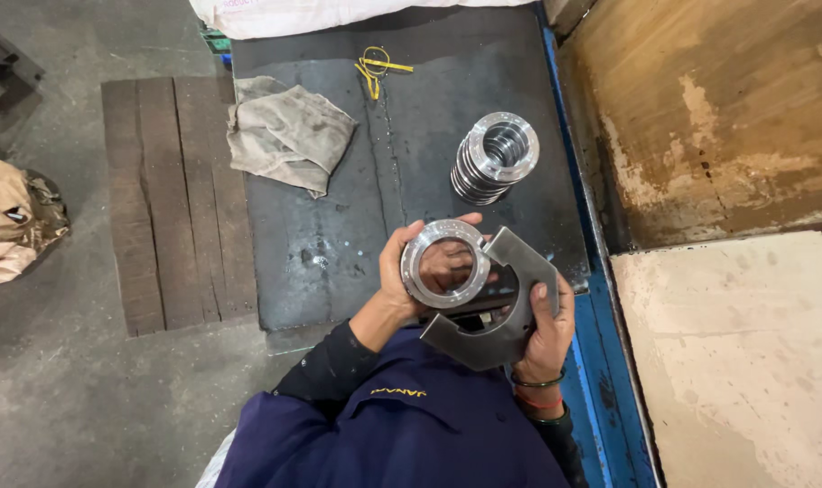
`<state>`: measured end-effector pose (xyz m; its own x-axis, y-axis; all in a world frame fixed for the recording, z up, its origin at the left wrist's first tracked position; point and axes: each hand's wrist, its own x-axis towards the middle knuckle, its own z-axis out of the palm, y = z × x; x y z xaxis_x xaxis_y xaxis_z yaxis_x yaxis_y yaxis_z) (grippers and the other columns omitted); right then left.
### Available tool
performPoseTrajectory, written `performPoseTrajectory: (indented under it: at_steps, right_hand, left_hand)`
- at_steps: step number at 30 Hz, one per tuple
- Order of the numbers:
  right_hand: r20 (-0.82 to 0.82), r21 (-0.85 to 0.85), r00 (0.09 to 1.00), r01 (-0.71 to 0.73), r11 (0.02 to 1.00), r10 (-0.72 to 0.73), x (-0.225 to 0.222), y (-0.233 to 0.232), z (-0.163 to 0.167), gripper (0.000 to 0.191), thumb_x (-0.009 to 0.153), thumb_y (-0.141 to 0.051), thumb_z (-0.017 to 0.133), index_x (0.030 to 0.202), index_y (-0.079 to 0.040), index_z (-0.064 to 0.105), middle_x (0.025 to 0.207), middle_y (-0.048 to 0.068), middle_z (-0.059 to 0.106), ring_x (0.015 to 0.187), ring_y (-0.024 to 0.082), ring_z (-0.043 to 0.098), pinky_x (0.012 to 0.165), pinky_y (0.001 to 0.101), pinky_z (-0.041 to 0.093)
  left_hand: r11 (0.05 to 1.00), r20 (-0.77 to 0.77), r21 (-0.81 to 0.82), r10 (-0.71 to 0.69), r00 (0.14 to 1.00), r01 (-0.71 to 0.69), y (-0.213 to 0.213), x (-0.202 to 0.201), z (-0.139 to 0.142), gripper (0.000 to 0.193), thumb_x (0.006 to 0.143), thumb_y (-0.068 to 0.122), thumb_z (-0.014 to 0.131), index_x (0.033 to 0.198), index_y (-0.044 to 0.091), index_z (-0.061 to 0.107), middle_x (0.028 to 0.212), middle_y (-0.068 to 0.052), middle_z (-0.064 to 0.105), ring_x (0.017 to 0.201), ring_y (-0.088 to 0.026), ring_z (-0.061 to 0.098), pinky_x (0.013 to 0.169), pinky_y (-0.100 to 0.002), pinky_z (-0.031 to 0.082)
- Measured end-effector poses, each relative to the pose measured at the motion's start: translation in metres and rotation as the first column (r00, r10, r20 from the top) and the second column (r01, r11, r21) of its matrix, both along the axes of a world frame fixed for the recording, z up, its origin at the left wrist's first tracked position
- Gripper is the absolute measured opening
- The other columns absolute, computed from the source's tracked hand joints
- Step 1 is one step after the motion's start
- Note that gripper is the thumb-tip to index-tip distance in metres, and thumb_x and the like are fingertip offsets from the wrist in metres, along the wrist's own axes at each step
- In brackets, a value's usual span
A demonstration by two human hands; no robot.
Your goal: The person operates a lathe machine, opening the chuck area and handling machined metal rings. They carry the rings to a workbench, stack them, wipe their hands and the bench with a pink cloth, and return to the machine to retrieve more parts.
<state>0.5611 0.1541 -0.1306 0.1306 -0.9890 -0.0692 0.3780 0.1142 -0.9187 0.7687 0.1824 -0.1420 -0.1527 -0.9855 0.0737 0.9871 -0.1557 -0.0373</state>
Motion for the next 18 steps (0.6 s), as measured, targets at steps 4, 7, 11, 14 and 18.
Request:
performPoseTrajectory:
  at_steps: [4,7,11,14,18]
  right_hand:
    - [0.008,0.002,1.0,0.016,1.0,-0.016,0.001,0.002,-0.002,0.038,0.104,-0.018,0.063,0.134,0.001,0.052,0.124,0.012,0.066,0.107,0.017,0.066,0.091,0.0303,0.057]
    - [-0.034,-0.012,0.999,0.034,0.999,-0.035,0.002,0.003,-0.004,0.037,0.104,-0.017,0.064,0.134,0.002,0.054,0.124,0.01,0.066,0.109,0.015,0.065,0.095,0.0298,0.056]
    - [-0.064,-0.026,0.998,0.025,0.999,-0.027,0.006,0.005,-0.006,0.035,0.104,-0.018,0.064,0.134,0.001,0.056,0.123,0.008,0.067,0.11,0.014,0.064,0.096,0.0294,0.053]
    - [-0.094,0.018,0.994,0.064,0.998,-0.062,0.007,0.004,-0.011,0.034,0.105,-0.016,0.062,0.134,0.0,0.055,0.123,0.009,0.065,0.109,0.016,0.063,0.093,0.0314,0.054]
    - [-0.22,0.109,0.966,-0.113,0.988,0.135,0.0,-0.004,-0.032,0.062,0.091,-0.024,0.074,0.142,-0.002,0.046,0.13,0.01,0.06,0.118,0.019,0.06,0.098,0.0335,0.052]
  left_hand:
    - [0.994,0.09,-0.085,-0.055,0.994,0.062,0.003,0.002,-0.007,0.084,0.1,0.054,0.045,0.161,-0.003,0.032,0.145,-0.033,0.053,0.13,-0.047,0.055,0.117,-0.061,0.039]
    - [0.987,0.159,0.085,-0.146,0.976,0.134,0.004,-0.007,-0.019,0.081,0.094,0.055,0.045,0.155,0.002,0.037,0.142,-0.029,0.056,0.127,-0.044,0.058,0.113,-0.058,0.041]
    - [0.977,0.139,0.087,-0.204,0.969,0.194,0.0,-0.021,-0.039,0.079,0.1,0.056,0.046,0.145,-0.01,0.048,0.144,-0.029,0.058,0.126,-0.041,0.06,0.111,-0.05,0.044]
    - [0.98,0.199,0.064,-0.196,0.96,0.187,0.001,-0.022,-0.054,0.077,0.096,0.056,0.048,0.135,-0.009,0.058,0.135,-0.027,0.063,0.12,-0.04,0.062,0.108,-0.048,0.047]
    - [0.982,0.209,0.17,-0.123,0.97,0.088,0.004,-0.017,-0.067,0.061,0.102,0.047,0.053,0.128,-0.007,0.061,0.123,-0.023,0.068,0.112,-0.033,0.067,0.104,-0.045,0.051]
